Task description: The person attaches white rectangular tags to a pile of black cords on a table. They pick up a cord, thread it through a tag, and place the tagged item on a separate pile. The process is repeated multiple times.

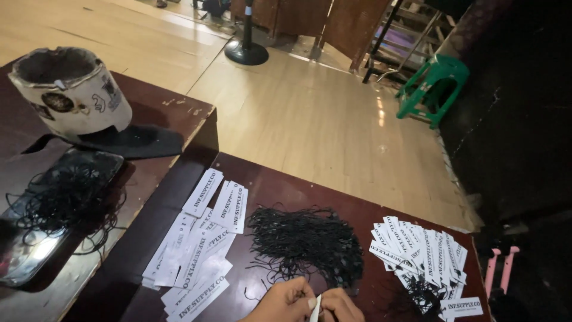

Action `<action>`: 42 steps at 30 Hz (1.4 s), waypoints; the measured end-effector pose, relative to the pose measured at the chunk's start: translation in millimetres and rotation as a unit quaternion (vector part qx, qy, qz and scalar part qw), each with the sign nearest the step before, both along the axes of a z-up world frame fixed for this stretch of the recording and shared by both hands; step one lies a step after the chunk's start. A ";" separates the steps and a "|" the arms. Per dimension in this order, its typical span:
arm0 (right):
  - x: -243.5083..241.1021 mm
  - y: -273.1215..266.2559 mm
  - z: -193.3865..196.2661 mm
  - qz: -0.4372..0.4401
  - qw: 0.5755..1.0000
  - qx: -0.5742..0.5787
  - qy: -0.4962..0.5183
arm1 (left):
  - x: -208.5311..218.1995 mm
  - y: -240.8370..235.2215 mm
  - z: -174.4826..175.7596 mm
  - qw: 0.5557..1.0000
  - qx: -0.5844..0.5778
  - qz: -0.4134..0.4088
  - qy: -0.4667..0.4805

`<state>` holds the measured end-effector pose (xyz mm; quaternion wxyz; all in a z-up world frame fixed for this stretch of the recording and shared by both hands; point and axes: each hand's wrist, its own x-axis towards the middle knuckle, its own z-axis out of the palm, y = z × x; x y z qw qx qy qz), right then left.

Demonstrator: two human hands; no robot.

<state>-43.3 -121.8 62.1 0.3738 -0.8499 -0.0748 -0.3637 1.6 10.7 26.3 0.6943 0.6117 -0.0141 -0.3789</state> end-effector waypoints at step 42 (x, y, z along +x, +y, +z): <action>3.5 -62.4 -34.5 0.232 0.960 0.058 0.143 | -10.1 -9.9 -12.4 0.997 -0.028 0.023 -0.075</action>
